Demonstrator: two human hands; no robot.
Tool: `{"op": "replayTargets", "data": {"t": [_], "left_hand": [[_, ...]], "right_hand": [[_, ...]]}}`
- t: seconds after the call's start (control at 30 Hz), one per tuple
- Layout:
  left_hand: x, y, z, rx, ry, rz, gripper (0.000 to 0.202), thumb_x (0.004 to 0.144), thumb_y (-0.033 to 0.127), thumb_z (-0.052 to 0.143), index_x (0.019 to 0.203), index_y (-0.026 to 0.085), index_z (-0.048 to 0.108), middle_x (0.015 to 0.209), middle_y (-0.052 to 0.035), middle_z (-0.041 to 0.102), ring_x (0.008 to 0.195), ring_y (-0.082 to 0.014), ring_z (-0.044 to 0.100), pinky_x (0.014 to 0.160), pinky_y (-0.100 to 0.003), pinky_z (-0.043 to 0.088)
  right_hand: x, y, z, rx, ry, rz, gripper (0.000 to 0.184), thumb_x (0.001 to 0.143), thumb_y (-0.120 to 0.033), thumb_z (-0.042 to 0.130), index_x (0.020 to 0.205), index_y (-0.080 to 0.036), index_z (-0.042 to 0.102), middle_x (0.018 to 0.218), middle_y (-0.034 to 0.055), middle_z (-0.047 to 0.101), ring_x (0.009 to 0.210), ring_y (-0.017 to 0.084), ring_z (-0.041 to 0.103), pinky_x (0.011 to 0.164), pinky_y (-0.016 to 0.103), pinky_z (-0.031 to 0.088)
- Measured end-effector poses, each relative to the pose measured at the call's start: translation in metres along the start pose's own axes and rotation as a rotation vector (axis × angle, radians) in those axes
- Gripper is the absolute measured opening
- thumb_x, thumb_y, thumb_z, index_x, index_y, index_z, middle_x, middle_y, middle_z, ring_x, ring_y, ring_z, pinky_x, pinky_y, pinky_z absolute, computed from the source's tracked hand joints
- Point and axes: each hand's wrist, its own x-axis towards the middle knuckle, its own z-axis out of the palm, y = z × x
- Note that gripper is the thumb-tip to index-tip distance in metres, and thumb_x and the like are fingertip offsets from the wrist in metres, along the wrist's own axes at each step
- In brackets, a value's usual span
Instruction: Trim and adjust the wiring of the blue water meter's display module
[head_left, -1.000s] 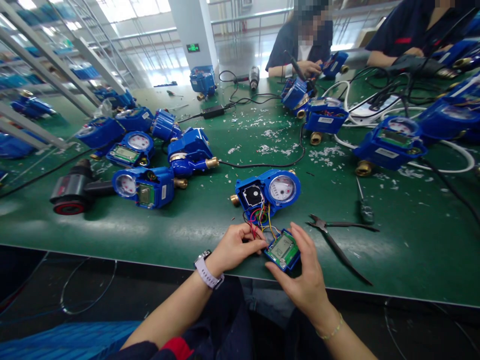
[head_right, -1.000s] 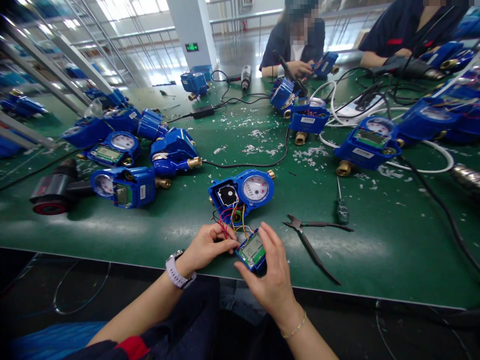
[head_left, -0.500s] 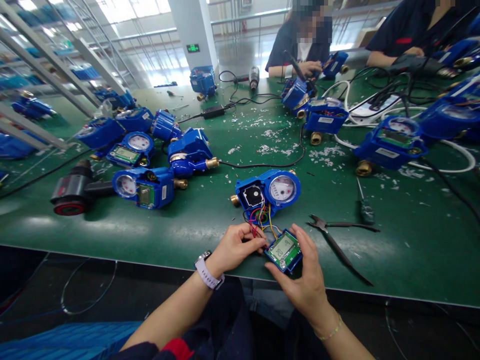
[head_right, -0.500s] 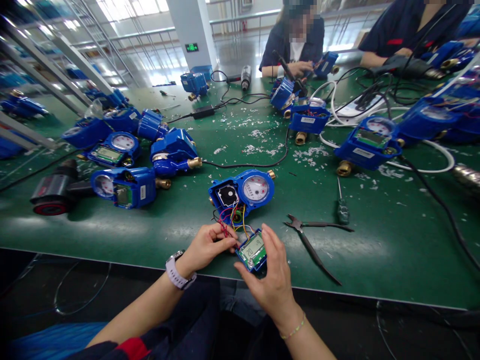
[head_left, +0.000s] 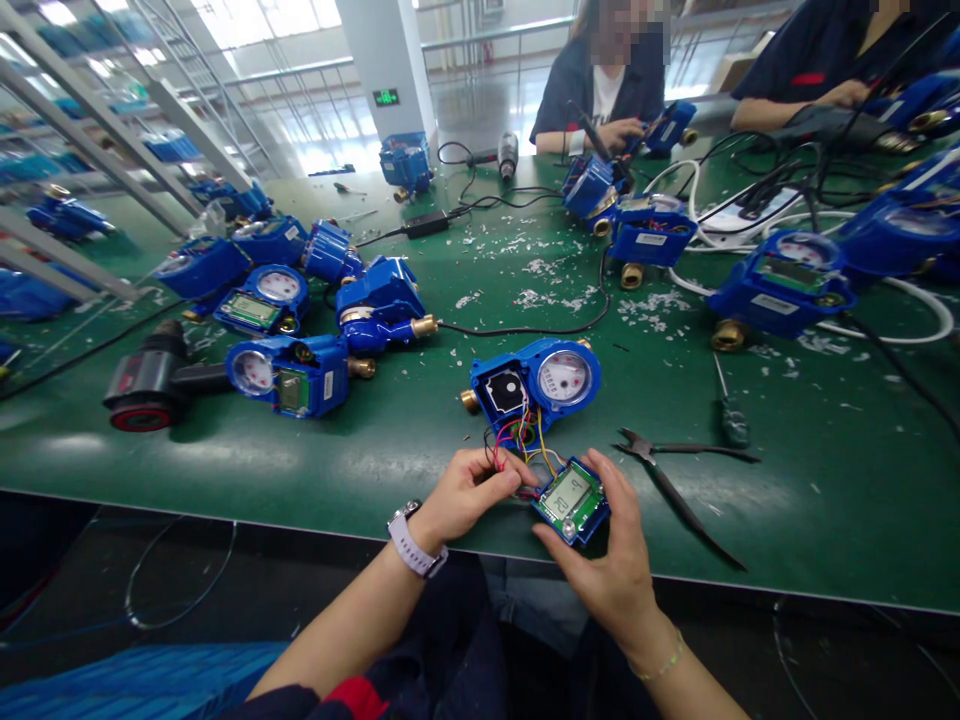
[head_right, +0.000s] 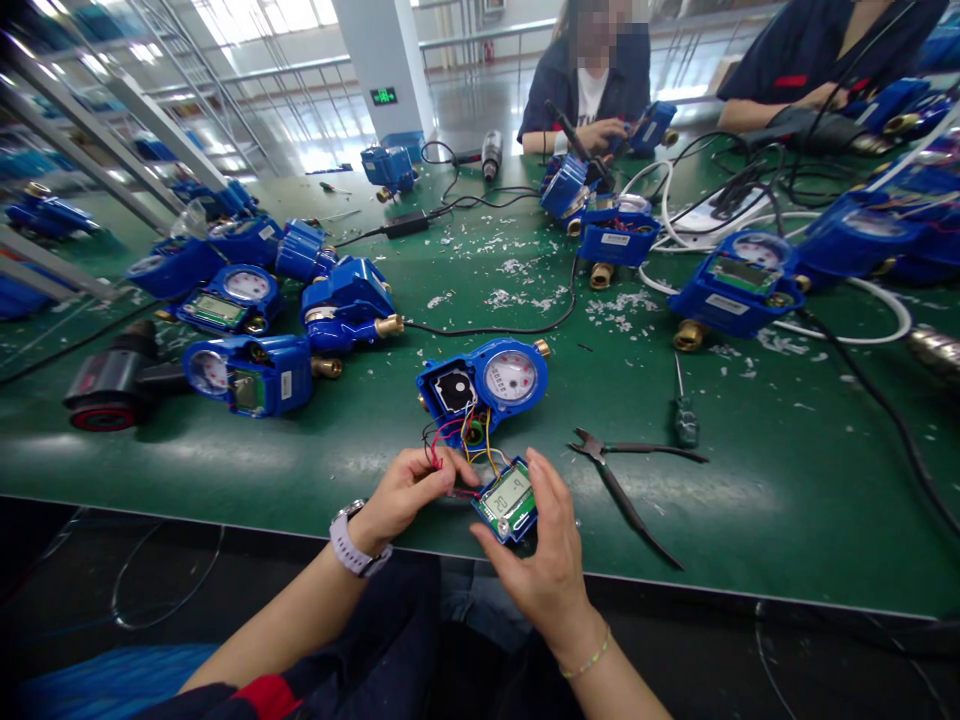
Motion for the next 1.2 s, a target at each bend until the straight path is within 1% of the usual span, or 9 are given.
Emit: {"op": "replayTargets", "data": {"t": [0.07, 0.17, 0.27, 0.37, 0.5, 0.67, 0.87, 1.1, 1.2], "left_hand": [[-0.0005, -0.0018, -0.0006, 0.066, -0.009, 0.015, 0.046, 0.085, 0.055, 0.059, 0.064, 0.013, 0.059, 0.083, -0.0097, 0.070, 0.074, -0.0164, 0.061, 0.072, -0.028, 0.048], [-0.0009, -0.0052, -0.0010, 0.122, 0.007, 0.022, 0.047, 0.090, 0.052, 0.053, 0.064, 0.014, 0.058, 0.085, -0.0100, 0.070, 0.079, -0.0175, 0.062, 0.077, -0.030, 0.048], [-0.0016, -0.0068, -0.0003, 0.156, 0.044, 0.015, 0.040, 0.093, 0.047, 0.050, 0.075, 0.013, 0.062, 0.087, -0.0093, 0.069, 0.082, -0.0178, 0.062, 0.079, -0.030, 0.047], [-0.0026, -0.0047, 0.0017, 0.254, 0.037, -0.032, 0.031, 0.091, 0.041, 0.053, 0.084, 0.013, 0.063, 0.082, -0.0056, 0.066, 0.076, -0.0153, 0.059, 0.073, -0.027, 0.045], [-0.0030, 0.0001, 0.0046, 0.354, -0.003, -0.068, 0.027, 0.087, 0.036, 0.058, 0.074, 0.013, 0.061, 0.069, -0.0004, 0.060, 0.066, -0.0120, 0.052, 0.065, -0.024, 0.040], [-0.0016, 0.0004, 0.0044, 0.339, -0.057, -0.051, 0.029, 0.086, 0.035, 0.057, 0.066, 0.014, 0.058, 0.064, 0.0017, 0.055, 0.061, -0.0103, 0.048, 0.062, -0.023, 0.037], [-0.0020, -0.0035, 0.0030, 0.323, -0.043, -0.064, 0.023, 0.085, 0.033, 0.059, 0.072, 0.014, 0.059, 0.071, -0.0004, 0.058, 0.068, -0.0129, 0.052, 0.067, -0.025, 0.040], [-0.0028, -0.0052, 0.0023, 0.397, -0.092, 0.027, 0.023, 0.092, 0.034, 0.051, 0.082, 0.016, 0.057, 0.079, -0.0017, 0.059, 0.075, -0.0145, 0.054, 0.073, -0.026, 0.042], [-0.0027, -0.0050, 0.0028, 0.429, -0.094, 0.032, 0.022, 0.094, 0.033, 0.049, 0.083, 0.016, 0.057, 0.080, -0.0018, 0.059, 0.077, -0.0146, 0.055, 0.074, -0.026, 0.042]], "right_hand": [[0.0001, -0.0004, 0.0002, 0.003, 0.005, -0.001, 0.076, 0.086, -0.024, 0.072, 0.148, -0.014, 0.028, 0.136, 0.0195, 0.044, 0.124, 0.032, 0.044, 0.103, 0.052, 0.041], [-0.0007, -0.0007, -0.0006, -0.005, 0.013, 0.000, 0.075, 0.087, -0.023, 0.072, 0.147, -0.014, 0.028, 0.135, 0.0192, 0.044, 0.125, 0.031, 0.043, 0.103, 0.051, 0.041], [-0.0020, -0.0003, -0.0021, -0.011, 0.021, 0.000, 0.076, 0.087, -0.024, 0.071, 0.148, -0.014, 0.028, 0.135, 0.0194, 0.044, 0.125, 0.031, 0.043, 0.103, 0.051, 0.041], [-0.0019, 0.0001, -0.0027, -0.017, 0.021, -0.015, 0.077, 0.086, -0.023, 0.072, 0.148, -0.013, 0.028, 0.135, 0.0201, 0.044, 0.125, 0.032, 0.043, 0.103, 0.053, 0.041], [0.0011, -0.0007, -0.0014, -0.028, 0.031, -0.046, 0.077, 0.086, -0.021, 0.072, 0.148, -0.012, 0.028, 0.134, 0.0210, 0.045, 0.124, 0.032, 0.044, 0.101, 0.052, 0.042], [0.0025, 0.0000, -0.0005, -0.030, 0.031, -0.069, 0.078, 0.085, -0.019, 0.073, 0.148, -0.011, 0.028, 0.133, 0.0219, 0.045, 0.123, 0.033, 0.045, 0.100, 0.052, 0.043], [0.0014, 0.0009, -0.0012, -0.035, 0.031, -0.066, 0.079, 0.083, -0.019, 0.074, 0.147, -0.012, 0.028, 0.133, 0.0222, 0.045, 0.122, 0.034, 0.046, 0.098, 0.054, 0.044], [0.0017, -0.0004, -0.0015, -0.047, 0.031, -0.048, 0.079, 0.084, -0.020, 0.074, 0.148, -0.015, 0.028, 0.133, 0.0205, 0.046, 0.121, 0.034, 0.047, 0.097, 0.056, 0.046], [0.0023, -0.0001, -0.0018, -0.045, 0.035, -0.045, 0.078, 0.084, -0.021, 0.073, 0.148, -0.017, 0.028, 0.133, 0.0195, 0.046, 0.122, 0.034, 0.046, 0.097, 0.056, 0.045]]}}
